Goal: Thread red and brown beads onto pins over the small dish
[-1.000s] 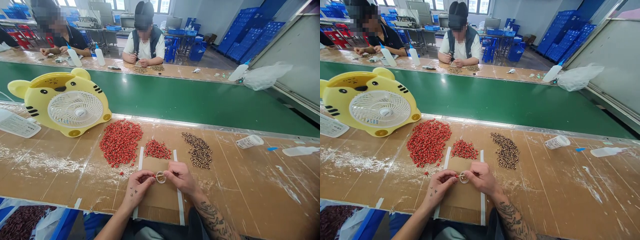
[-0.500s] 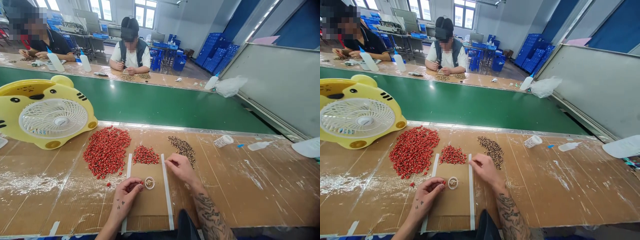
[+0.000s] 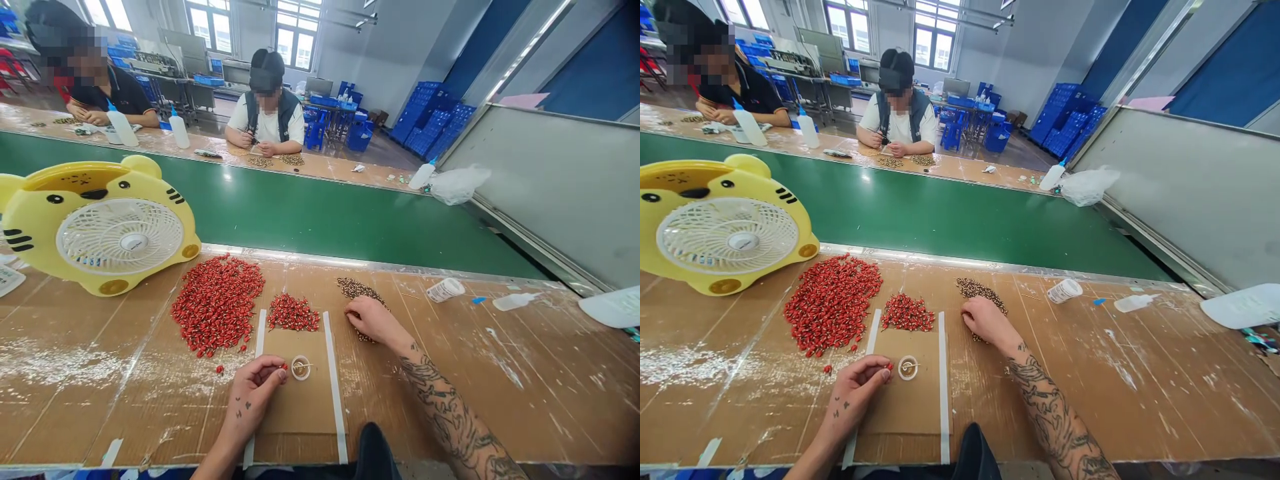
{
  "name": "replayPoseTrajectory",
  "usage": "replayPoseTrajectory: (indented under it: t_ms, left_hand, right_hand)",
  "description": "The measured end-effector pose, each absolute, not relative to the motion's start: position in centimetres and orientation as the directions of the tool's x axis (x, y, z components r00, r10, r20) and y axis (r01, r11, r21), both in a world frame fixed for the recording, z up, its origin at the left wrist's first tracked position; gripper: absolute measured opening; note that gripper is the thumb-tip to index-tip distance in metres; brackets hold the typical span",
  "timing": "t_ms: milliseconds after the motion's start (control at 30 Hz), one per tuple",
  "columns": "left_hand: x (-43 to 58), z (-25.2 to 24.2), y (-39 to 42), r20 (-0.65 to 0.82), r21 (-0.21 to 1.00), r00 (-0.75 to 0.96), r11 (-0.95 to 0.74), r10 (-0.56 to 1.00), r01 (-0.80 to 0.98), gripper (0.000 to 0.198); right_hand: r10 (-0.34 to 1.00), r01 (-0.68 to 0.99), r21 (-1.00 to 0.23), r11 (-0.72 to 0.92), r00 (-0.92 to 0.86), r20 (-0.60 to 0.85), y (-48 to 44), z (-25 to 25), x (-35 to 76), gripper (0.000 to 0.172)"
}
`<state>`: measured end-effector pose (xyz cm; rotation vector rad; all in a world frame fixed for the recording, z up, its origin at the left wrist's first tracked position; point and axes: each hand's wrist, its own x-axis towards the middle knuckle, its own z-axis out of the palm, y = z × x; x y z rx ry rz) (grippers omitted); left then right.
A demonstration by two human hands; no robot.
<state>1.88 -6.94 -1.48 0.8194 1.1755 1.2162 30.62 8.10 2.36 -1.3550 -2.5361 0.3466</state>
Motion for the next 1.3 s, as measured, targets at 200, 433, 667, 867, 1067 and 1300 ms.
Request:
replayPoseTrajectory:
  t_ms: [200,433,667,867,1067,1300]
  left_hand:
    - [2.1,-1.2,-6.9,-0.234,0.933,-0.089,0.198,0.968,-0.301,0.021]
    - [2.1,-1.0,-6.8,-0.242,0.923,-0.088,0.202,0.966,-0.327,0.019]
    - [2.8,-0.2,-7.6,-0.253,0.884,-0.031,0.218,0.967,-0.413,0.016]
    - [3.5,1.5,-8.6,-0.246,0.833,0.023,0.223,0.969,-0.507,0.015]
    - [3.7,3.2,-8.9,-0.234,0.835,0.021,0.213,0.972,-0.507,0.015]
    - [3.6,4.2,-9.2,-0.182,0.901,-0.011,0.162,0.983,-0.402,0.007]
  right_hand:
    - [0.862,0.663,-0.563,0.493,-0.462,0.209,3.6,3.0,27.3,0.012]
    - [0.927,0.216,-0.926,0.309,-0.286,0.243,-1.0,1.8,22.5,0.019]
    - [0.917,-0.129,-0.976,0.178,-0.339,0.212,-2.3,2.0,21.0,0.017]
    - [0.867,-0.162,-0.969,0.184,-0.439,0.238,-3.5,2.9,20.6,0.01]
    - [0.812,-0.066,-0.924,0.376,-0.456,0.363,-3.7,4.0,20.3,0.01]
    - [0.716,0.056,-0.83,0.556,-0.54,0.443,-4.1,4.9,20.7,0.018]
